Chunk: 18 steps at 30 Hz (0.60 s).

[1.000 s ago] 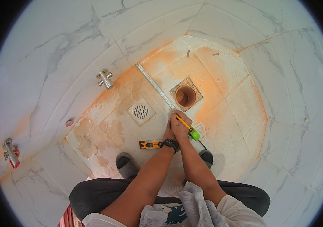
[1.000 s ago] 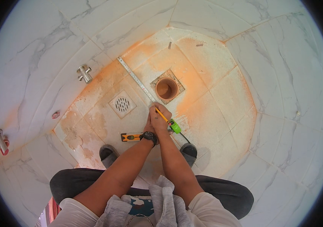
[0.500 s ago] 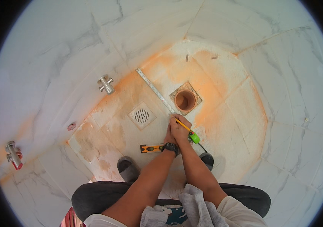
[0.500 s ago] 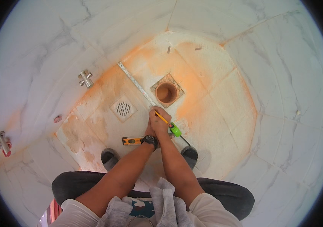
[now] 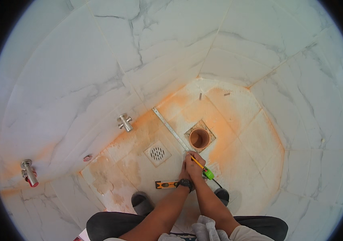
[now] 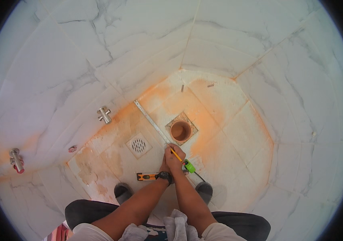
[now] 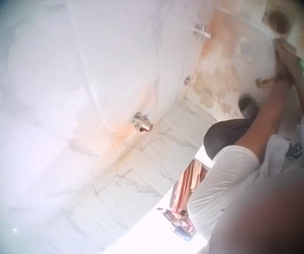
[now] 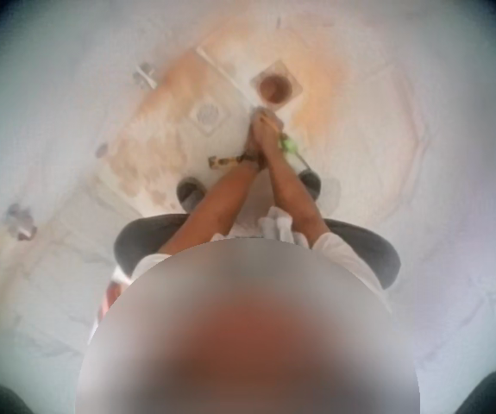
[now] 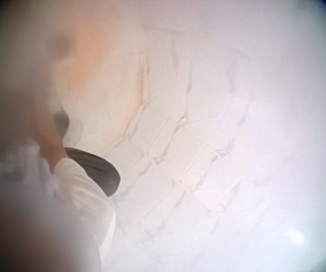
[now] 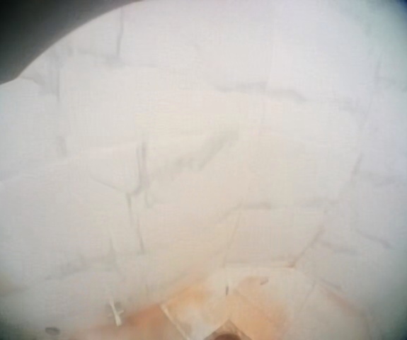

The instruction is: The person sits on a tiled bathroom floor and uses a tape measure and spirit level to measure distances around a central drain, marking the tiles with a pencil. The person then moves to a storage area, opens a cardboard box, and removes a white toilet seat cover.

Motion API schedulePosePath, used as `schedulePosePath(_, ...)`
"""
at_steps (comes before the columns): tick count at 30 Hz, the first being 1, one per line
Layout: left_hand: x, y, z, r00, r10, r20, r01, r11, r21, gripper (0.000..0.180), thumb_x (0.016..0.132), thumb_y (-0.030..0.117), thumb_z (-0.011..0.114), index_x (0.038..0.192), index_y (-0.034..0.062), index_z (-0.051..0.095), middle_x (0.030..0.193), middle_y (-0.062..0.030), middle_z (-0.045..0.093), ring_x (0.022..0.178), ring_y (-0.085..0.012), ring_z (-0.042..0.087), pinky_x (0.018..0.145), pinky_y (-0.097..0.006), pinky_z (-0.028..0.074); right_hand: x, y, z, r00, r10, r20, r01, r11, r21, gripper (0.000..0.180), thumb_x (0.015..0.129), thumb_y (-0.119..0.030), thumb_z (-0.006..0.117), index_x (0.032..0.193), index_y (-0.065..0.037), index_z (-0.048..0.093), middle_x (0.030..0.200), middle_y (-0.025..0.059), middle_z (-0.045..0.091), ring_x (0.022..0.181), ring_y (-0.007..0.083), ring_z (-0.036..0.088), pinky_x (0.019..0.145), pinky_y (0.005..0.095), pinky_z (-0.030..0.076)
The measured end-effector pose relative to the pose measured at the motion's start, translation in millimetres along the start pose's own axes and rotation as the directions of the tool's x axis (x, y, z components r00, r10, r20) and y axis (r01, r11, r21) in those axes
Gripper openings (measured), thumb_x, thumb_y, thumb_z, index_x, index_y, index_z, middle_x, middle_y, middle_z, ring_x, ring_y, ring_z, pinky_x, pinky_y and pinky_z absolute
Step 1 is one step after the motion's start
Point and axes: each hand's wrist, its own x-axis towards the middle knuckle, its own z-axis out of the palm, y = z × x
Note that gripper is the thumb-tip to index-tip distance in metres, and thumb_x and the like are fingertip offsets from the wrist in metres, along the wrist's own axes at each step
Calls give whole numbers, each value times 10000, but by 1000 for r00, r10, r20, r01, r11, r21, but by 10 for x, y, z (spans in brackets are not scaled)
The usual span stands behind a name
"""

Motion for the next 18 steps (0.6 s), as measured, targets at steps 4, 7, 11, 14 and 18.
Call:
schedulePosePath(4, 89, -14, 163, 1000, 20, -17, -18, 995, 96, 862, 965, 561, 443, 1618, 75, 158, 1682, -154, 183, 1563, -361, 81, 1263, -508, 3, 12, 34, 1, 1000, -12, 24, 11, 1000, 29, 199, 873, -135, 682, 975, 26, 739, 819, 156, 741, 740, 210, 715, 718, 322, 565)
schedulePosePath(7, 70, -2, 201, 1000, 11, -29, -10, 999, 35, 877, 967, 538, 435, 1619, 46, 115, 1688, -182, 124, 1567, -370, 36, 1267, -494, 2, 28, 54, -9, 999, 39, -29, -34, 986, 160, 184, 893, -131, 679, 978, 23, 731, 781, 117, 732, 703, 165, 681, 684, 307, 551)
schedulePosePath(11, 11, 31, 90, 1000, -7, -20, 7, 999, -33, 921, 963, 536, 439, 1615, 11, 58, 1689, -217, 39, 1567, -379, -12, 1269, -482, 2, 19, -36, -44, 997, 76, 13, -76, 967, 243, 211, 944, -171, 662, 971, 31, 717, 752, 72, 695, 675, 118, 627, 651, 277, 520)
schedulePosePath(14, -15, 38, 18, 998, -41, -55, 40, 999, -19, 979, 945, 565, 469, 1612, -5, 33, 1688, -230, 15, 1567, -378, -20, 1267, -483, 5, 75, -205, -106, 992, 123, 40, -129, 929, 347, 331, 1011, -277, 621, 950, 40, 698, 753, 32, 659, 667, 99, 597, 625, 261, 493)
schedulePosePath(18, -54, 37, 27, 979, -43, -199, 29, 997, -74, 1099, 903, 673, 514, 1599, -46, 61, 1684, -246, 19, 1567, -380, -14, 1264, -494, 22, 455, -403, -341, 982, 18, 187, -47, 987, 152, 486, 1056, -399, 521, 907, 33, 684, 751, 91, 651, 705, 181, 622, 661, 330, 505)
